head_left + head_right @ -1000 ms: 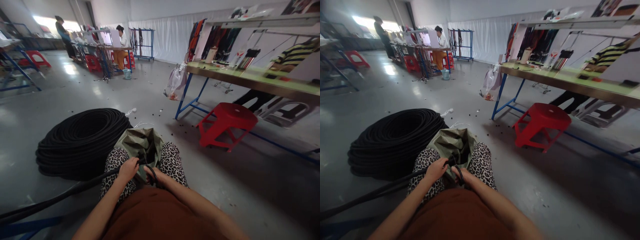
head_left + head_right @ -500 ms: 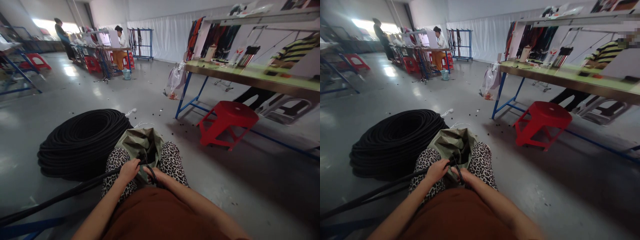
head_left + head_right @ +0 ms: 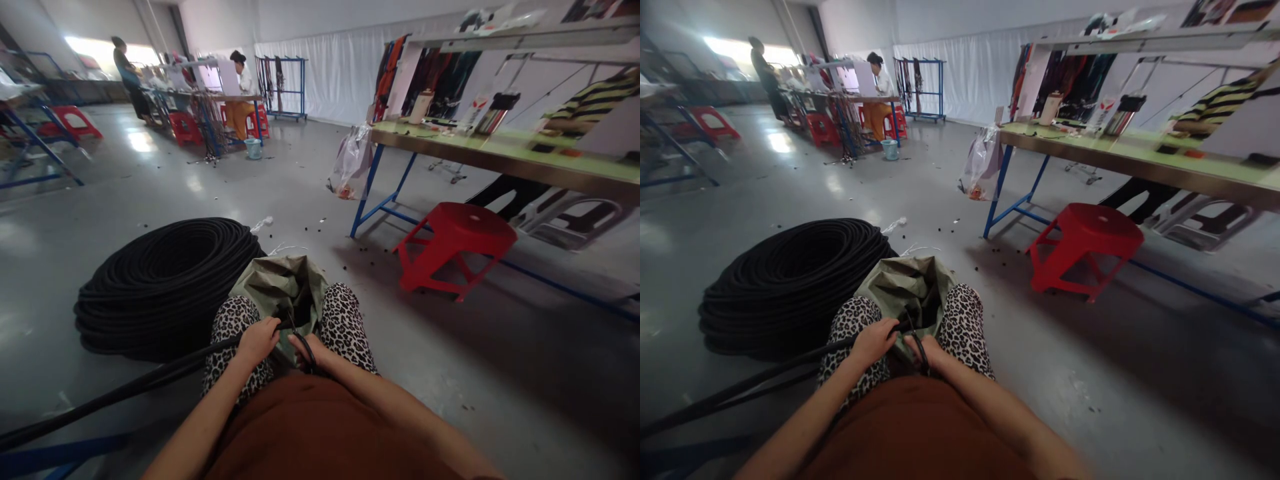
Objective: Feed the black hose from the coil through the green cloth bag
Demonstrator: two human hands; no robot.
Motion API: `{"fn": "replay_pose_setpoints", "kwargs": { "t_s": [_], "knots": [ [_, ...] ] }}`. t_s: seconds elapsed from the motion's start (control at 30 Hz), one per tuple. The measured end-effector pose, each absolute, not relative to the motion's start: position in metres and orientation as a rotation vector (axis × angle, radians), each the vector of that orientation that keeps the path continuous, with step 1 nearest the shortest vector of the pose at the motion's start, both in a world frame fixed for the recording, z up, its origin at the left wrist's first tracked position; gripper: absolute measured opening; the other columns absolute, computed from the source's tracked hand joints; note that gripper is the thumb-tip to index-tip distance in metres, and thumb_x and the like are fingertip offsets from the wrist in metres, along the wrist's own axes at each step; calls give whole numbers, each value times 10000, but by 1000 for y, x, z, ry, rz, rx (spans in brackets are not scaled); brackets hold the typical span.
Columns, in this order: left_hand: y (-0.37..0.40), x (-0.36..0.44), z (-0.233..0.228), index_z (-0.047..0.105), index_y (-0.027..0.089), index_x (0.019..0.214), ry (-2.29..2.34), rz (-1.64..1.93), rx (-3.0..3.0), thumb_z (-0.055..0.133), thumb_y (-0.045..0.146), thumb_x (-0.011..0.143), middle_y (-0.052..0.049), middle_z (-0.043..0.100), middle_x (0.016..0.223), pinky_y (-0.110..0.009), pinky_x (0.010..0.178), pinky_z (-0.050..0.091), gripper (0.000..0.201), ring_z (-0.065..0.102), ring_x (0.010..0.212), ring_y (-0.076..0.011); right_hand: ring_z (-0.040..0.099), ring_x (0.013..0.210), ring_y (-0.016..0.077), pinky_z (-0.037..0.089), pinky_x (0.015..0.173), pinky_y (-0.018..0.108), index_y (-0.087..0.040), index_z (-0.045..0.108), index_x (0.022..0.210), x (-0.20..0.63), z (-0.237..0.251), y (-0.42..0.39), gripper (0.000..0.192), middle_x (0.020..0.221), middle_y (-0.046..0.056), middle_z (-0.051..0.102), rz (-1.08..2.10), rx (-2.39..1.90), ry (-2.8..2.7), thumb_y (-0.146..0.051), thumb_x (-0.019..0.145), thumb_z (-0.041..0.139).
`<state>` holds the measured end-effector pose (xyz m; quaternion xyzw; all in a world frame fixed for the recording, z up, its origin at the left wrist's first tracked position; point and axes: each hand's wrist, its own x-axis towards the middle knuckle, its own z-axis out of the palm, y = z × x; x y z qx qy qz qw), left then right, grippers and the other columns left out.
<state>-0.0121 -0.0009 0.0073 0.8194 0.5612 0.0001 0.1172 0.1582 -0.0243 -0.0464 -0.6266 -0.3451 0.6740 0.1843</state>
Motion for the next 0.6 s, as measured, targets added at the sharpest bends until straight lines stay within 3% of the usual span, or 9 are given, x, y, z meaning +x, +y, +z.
{"fn": "replay_pose_setpoints", "kwargs": {
  "t_s": [0.27,0.6],
  "knots": [
    [1,-10,3,592,204,1199,1642,-23,2406,451,233,921,-71,678,1144,-309,878,482,313,655,1025,-197,496,434,119,452,506,242,-152,551,594,157,-54,-26,432,487,-9,480,1768,-1826,-1126,-398,948,522],
    [3,-7,4,579,194,1210,1614,-101,2449,437,222,924,-77,672,1133,-310,877,484,321,652,1015,-197,549,512,140,425,537,225,-164,529,541,163,-41,-31,486,485,12,486,1631,-1868,-1463,-370,974,456]
  ]
}}
